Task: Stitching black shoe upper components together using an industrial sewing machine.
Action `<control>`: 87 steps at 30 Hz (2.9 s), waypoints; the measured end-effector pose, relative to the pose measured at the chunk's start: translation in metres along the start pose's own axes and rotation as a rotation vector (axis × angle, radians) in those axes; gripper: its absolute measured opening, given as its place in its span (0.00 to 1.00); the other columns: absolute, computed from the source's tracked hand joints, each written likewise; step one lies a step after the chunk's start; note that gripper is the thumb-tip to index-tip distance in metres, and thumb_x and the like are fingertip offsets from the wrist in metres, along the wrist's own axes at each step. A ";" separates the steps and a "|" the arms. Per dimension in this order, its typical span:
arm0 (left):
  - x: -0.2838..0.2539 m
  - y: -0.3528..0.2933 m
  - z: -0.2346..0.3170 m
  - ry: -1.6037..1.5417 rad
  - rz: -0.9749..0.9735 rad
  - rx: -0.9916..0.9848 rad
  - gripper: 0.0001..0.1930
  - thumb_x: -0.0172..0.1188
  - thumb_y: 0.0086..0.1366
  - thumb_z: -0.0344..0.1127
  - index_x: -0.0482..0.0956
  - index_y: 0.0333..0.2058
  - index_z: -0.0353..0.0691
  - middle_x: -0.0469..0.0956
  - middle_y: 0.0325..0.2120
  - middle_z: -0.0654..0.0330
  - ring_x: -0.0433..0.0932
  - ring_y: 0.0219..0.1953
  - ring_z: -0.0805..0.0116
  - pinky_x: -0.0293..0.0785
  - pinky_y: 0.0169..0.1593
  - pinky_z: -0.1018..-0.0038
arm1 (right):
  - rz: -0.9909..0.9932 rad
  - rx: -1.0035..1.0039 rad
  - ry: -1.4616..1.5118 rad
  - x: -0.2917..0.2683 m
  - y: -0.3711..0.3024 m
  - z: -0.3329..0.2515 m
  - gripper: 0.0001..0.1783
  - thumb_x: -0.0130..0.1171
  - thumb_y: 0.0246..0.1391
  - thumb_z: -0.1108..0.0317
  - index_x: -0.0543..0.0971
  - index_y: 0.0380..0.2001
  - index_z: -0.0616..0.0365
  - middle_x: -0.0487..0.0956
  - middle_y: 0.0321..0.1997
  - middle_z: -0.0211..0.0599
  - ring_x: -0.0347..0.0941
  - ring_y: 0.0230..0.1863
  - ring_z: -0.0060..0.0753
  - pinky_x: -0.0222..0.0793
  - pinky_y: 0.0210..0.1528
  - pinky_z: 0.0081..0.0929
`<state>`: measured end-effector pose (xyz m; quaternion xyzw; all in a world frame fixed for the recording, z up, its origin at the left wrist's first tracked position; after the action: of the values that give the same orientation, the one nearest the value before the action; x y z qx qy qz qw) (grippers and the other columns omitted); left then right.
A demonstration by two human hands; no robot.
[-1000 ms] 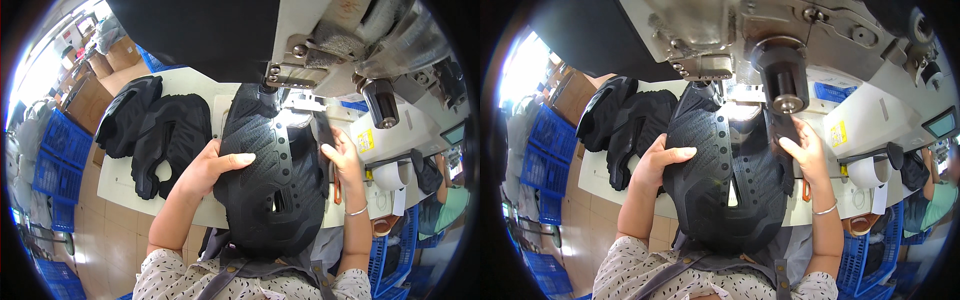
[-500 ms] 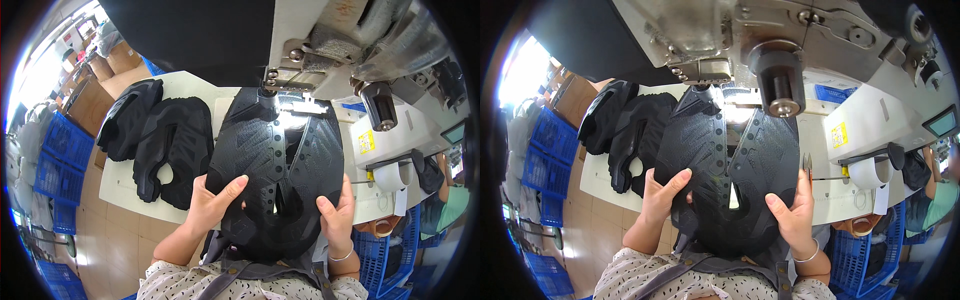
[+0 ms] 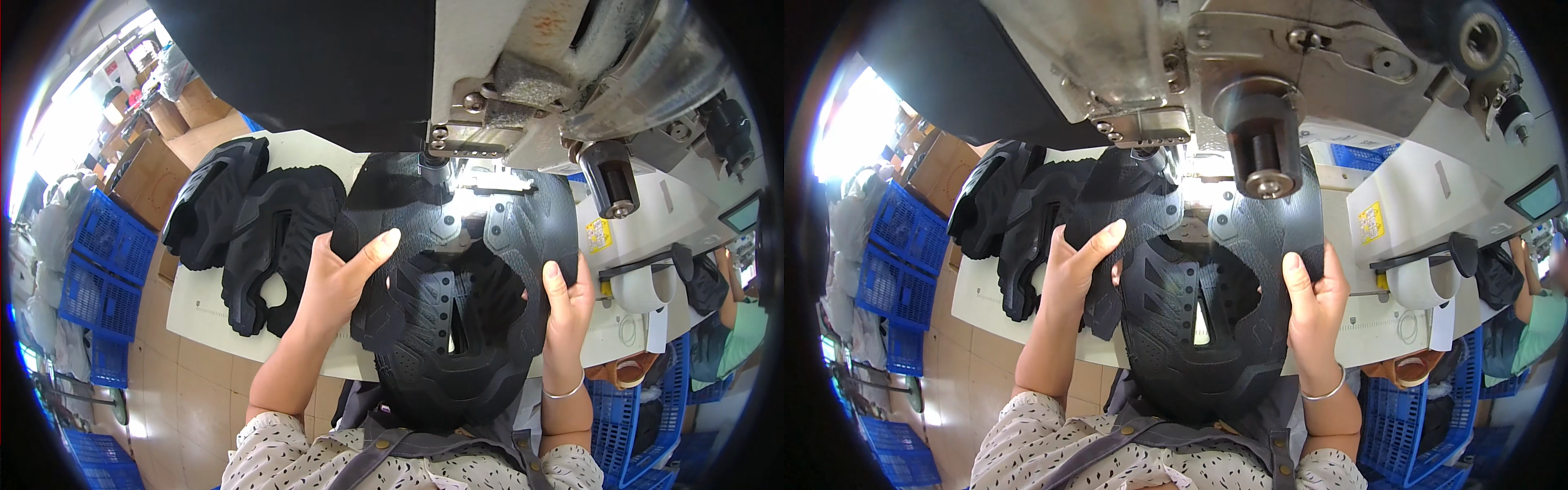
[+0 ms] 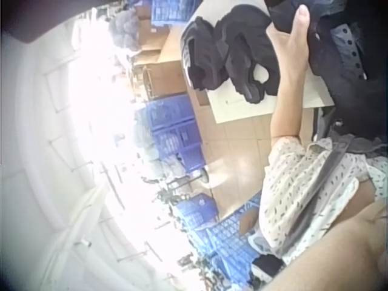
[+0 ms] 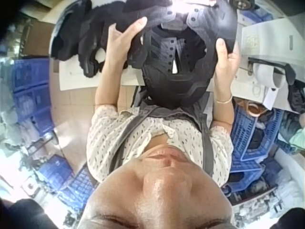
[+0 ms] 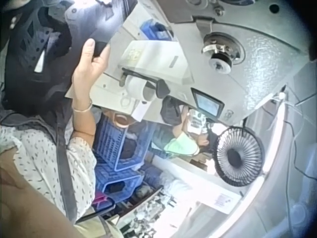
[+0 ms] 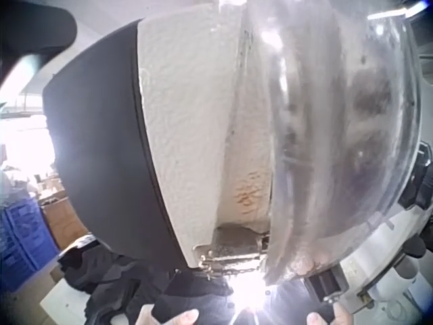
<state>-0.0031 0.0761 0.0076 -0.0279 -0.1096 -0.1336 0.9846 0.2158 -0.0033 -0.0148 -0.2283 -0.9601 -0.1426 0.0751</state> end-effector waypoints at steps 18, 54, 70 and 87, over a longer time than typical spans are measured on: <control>-0.009 0.063 0.024 -0.458 -0.043 0.009 0.14 0.57 0.53 0.30 0.75 0.36 0.25 0.77 0.29 0.56 0.76 0.31 0.68 0.71 0.42 0.74 | -0.062 0.082 -0.024 -0.010 0.041 0.002 0.09 0.50 0.55 0.69 0.72 0.38 0.61 0.75 0.27 0.30 0.69 0.23 0.15 0.67 0.26 0.13; -0.200 0.044 -0.019 1.545 0.449 -0.094 0.14 0.55 0.55 0.34 0.69 0.35 0.28 0.73 0.36 0.41 0.70 0.44 0.44 0.66 0.47 0.60 | -0.101 -0.320 -1.016 -0.017 0.032 0.041 0.12 0.60 0.41 0.74 0.76 0.34 0.64 0.70 0.26 0.39 0.68 0.29 0.34 0.65 0.35 0.28; 0.009 -0.062 -0.063 1.243 -0.475 0.498 0.31 0.59 0.52 0.50 0.66 0.55 0.51 0.51 0.60 0.47 0.48 0.62 0.45 0.41 0.60 0.48 | 0.014 -0.712 -1.099 -0.026 0.032 0.043 0.08 0.57 0.43 0.77 0.77 0.31 0.60 0.73 0.28 0.36 0.70 0.27 0.33 0.68 0.32 0.26; 0.008 -0.055 -0.062 1.205 -0.431 0.691 0.34 0.62 0.45 0.60 0.68 0.46 0.45 0.49 0.57 0.34 0.58 0.53 0.32 0.64 0.49 0.49 | -0.178 0.069 -0.343 -0.035 -0.065 0.011 0.36 0.54 0.52 0.66 0.52 0.60 0.65 0.62 0.58 0.49 0.64 0.54 0.32 0.57 0.55 0.26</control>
<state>0.0030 0.0160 -0.0497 0.3853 0.4128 -0.2743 0.7784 0.2157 -0.0706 -0.0478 -0.1608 -0.9796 -0.0746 -0.0949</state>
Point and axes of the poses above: each hand's wrist, its own y-axis towards the middle knuckle, its own x-axis out of the palm, z = x × y, the point moved 2 cm from there along y, towards the middle knuckle
